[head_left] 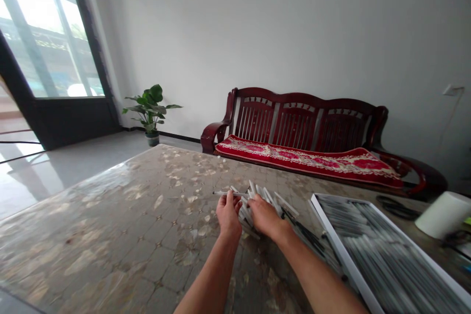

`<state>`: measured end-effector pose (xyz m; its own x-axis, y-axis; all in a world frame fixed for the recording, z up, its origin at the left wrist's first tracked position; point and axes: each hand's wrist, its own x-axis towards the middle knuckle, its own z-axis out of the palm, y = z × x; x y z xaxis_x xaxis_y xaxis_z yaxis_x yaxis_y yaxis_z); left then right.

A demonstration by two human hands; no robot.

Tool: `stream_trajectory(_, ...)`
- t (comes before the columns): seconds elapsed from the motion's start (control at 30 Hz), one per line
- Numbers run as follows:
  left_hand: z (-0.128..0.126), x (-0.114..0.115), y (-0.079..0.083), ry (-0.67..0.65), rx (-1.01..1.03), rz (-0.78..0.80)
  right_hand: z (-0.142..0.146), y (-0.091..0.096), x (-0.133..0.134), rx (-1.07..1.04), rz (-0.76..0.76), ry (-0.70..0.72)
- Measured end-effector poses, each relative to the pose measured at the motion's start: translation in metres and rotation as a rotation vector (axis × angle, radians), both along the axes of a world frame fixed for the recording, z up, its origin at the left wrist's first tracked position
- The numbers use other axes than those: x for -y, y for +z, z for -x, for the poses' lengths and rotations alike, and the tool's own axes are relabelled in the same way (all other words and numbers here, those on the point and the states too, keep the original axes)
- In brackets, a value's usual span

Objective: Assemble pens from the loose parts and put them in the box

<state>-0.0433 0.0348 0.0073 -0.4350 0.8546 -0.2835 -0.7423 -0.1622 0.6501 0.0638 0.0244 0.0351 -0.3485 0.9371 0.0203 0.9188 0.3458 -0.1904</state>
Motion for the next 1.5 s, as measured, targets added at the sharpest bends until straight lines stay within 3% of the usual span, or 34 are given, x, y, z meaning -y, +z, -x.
stream_trajectory(0.33, -0.009, 0.005, -0.006, -0.106, -0.027, -0.045, -0.014, -0.018, 0.010, -0.292, -0.123, -0.036)
stream_trajectory(0.4, -0.009, 0.005, -0.006, -0.113, -0.005, -0.052, -0.020, -0.025, 0.011, -0.478, -0.157, -0.094)
stream_trajectory(0.57, -0.012, 0.007, -0.006, -0.169, -0.001, -0.064, -0.039, -0.042, 0.012, -1.256, -0.075, -0.327)
stream_trajectory(0.67, -0.017, 0.010, -0.007, -0.227, -0.022, -0.061, -0.045, -0.044, 0.014, -1.469, -0.065, -0.381)
stream_trajectory(0.83, -0.023, 0.015, -0.007, -0.298, -0.052, -0.082, -0.044, -0.043, 0.015, -1.496, -0.071, -0.356)
stream_trajectory(1.1, -0.026, 0.016, -0.008, -0.344, -0.100, -0.095, -0.047, -0.049, 0.015, -1.280, -0.173, -0.310)
stream_trajectory(1.5, -0.034, 0.023, -0.001, -0.281, -0.243, -0.254, -0.044, -0.022, 0.025, -1.802, 0.246, -0.477)
